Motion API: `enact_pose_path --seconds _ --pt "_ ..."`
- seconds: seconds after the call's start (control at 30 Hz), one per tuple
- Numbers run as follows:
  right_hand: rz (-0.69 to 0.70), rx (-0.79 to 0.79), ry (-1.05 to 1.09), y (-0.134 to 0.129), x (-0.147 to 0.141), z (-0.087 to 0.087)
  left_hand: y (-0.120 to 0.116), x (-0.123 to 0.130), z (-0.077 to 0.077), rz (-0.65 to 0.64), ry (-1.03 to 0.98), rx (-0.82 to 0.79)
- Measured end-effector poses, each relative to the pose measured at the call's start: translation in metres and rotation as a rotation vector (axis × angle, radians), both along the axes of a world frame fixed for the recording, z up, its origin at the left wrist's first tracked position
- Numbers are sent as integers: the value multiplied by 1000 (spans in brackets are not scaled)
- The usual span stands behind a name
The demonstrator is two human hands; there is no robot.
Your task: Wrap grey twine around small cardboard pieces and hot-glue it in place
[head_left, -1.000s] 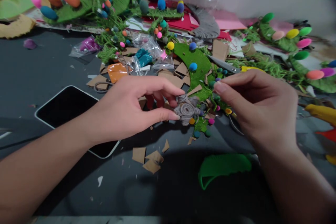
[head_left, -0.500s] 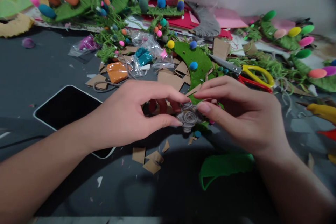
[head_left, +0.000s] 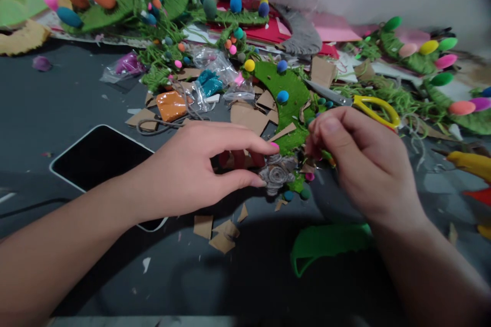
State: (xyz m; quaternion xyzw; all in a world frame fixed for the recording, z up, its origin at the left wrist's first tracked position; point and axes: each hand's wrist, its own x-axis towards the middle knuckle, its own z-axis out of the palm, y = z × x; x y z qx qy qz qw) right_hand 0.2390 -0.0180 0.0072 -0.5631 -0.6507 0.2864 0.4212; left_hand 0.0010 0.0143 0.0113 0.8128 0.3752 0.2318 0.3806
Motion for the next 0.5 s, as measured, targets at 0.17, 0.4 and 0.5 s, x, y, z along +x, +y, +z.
enact_pose_path --seconds 0.17,0.4,0.5 --pt "-222 145 108 4 10 -1 1 -4 -2 -12 7 -23" --pt "-259 217 -24 9 25 -4 6 -5 -4 21 9 -28" --pt "-195 242 -45 8 20 -5 8 -5 -2 33 26 -20"
